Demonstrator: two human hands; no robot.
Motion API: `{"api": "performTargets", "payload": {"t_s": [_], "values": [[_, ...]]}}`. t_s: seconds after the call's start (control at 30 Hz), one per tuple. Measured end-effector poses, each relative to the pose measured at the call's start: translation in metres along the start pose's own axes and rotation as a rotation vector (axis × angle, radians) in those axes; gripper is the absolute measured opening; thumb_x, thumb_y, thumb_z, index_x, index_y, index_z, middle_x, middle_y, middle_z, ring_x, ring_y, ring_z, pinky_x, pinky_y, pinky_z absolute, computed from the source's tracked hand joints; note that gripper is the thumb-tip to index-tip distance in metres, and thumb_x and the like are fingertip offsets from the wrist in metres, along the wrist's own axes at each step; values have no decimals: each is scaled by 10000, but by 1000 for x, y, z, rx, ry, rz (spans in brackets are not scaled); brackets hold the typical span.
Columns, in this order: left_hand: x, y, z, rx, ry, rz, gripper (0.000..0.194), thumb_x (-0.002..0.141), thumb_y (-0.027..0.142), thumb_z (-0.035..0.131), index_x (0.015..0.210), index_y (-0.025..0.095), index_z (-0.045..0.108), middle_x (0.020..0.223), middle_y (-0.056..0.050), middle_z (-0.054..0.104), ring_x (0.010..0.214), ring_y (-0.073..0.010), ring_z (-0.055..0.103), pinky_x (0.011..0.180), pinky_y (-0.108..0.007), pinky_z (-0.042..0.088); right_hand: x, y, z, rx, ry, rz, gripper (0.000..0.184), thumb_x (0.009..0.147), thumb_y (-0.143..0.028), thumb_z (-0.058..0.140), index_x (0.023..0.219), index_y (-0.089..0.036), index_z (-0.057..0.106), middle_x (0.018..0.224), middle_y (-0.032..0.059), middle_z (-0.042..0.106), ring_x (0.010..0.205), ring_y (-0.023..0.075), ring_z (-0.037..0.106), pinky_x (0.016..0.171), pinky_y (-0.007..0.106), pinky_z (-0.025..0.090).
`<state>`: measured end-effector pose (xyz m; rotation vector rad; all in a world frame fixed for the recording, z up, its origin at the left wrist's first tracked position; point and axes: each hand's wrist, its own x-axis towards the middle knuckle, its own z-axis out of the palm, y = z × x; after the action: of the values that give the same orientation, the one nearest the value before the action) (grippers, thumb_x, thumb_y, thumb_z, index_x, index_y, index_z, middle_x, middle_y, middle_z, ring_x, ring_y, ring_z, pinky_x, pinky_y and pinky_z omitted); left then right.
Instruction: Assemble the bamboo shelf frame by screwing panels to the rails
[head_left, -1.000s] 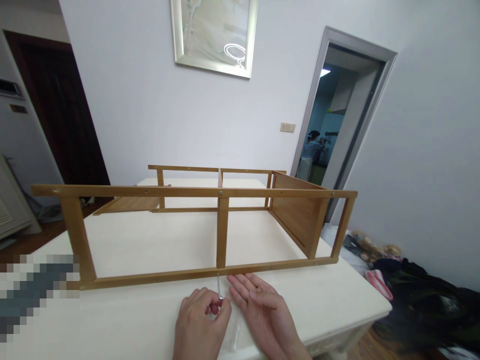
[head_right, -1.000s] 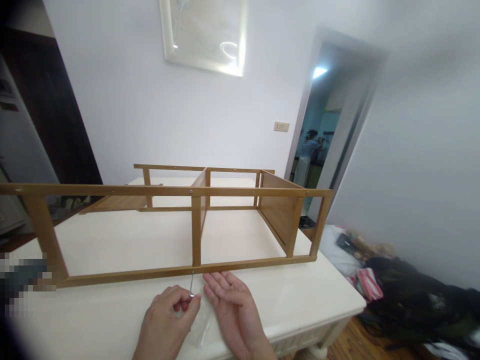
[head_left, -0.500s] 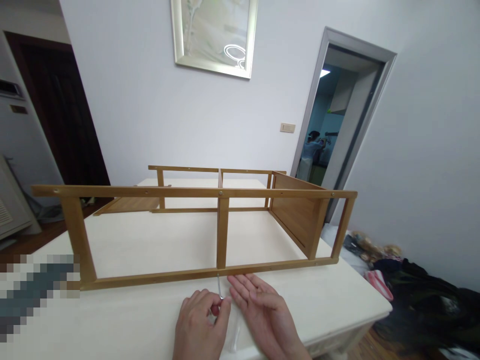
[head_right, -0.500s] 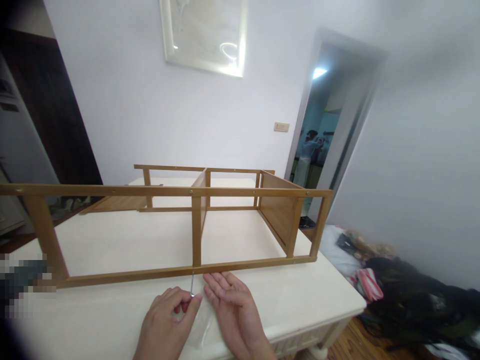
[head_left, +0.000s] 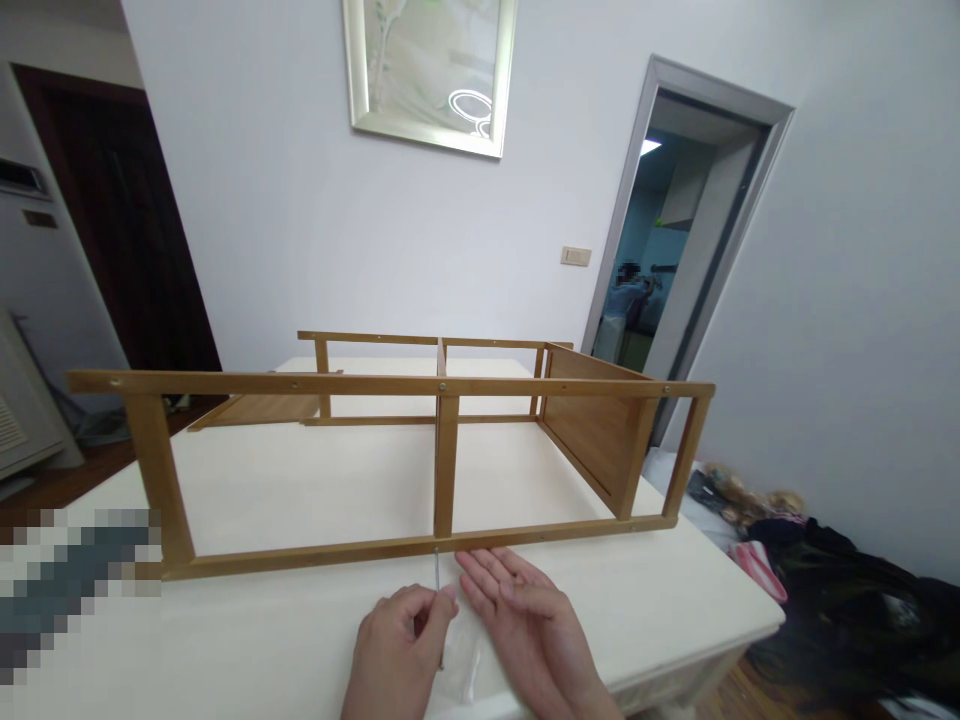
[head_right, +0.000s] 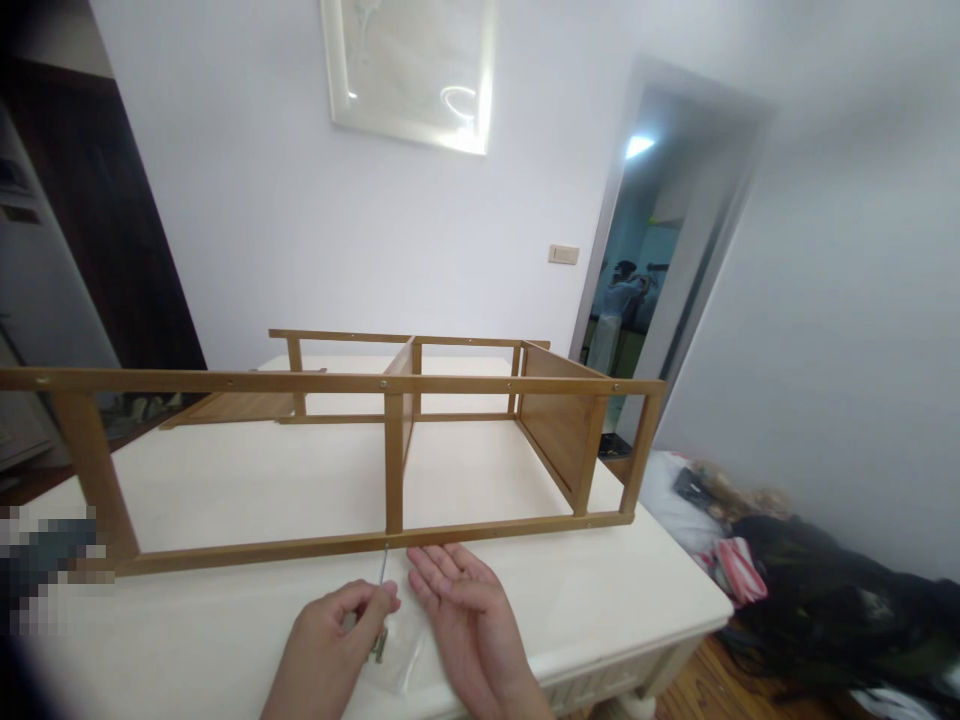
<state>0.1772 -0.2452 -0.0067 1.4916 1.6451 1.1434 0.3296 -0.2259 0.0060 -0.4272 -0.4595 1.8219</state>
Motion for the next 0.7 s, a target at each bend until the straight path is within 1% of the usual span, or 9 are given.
{"api": "performTargets", "payload": {"t_s": [0.1,0.17,0.27,0.37,0.5,0.6,0.7], "values": [[3,-2,-3,-81,-58,-79,474,815,598,513,665,182,685,568,-12,623,573,-178,566,577,-265,410,1,0,1,-10,-3,4,347,524,-65,762,861,-122,702,1109,136,705,1255,350,551,1146,474,301],[5,-4,-4,-117,-76,-104,465,789,601,554,681,174,702,576,-15,637,577,-183,571,575,-266,412,1,0,1,-18,-7,4,344,526,-69,768,858,-129,698,1101,124,704,1254,345,551,1146,476,299],[6,-6,-4,-137,-76,-103,454,766,599,592,664,170,703,583,-16,643,584,-185,567,576,-265,411,1,0,1,-24,-8,2,346,528,-75,780,857,-137,693,1093,115,703,1255,340,548,1145,478,296],[6,-7,-3,-128,-76,-101,459,764,607,592,681,172,710,578,-10,638,574,-181,555,562,-262,398,0,0,1,-26,-7,2,343,525,-75,783,850,-138,691,1093,117,702,1255,341,548,1143,480,297],[4,-6,-3,-102,-73,-108,470,765,620,582,645,179,690,574,-10,636,570,-178,555,560,-260,394,0,0,1,-12,-5,3,345,528,-69,776,858,-126,696,1105,134,700,1260,347,545,1144,476,300],[2,-3,-3,-59,-45,-84,480,800,615,533,630,193,684,568,-7,633,570,-176,560,568,-259,394,0,0,1,-1,-6,3,344,524,-65,768,856,-120,697,1109,141,700,1261,351,545,1142,475,304],[0,-3,-1,51,21,-2,485,842,585,487,583,212,659,567,-4,632,589,-175,562,604,-262,397,0,0,1,-3,-2,4,343,524,-69,769,854,-126,696,1103,130,702,1258,346,549,1142,474,303]]}}
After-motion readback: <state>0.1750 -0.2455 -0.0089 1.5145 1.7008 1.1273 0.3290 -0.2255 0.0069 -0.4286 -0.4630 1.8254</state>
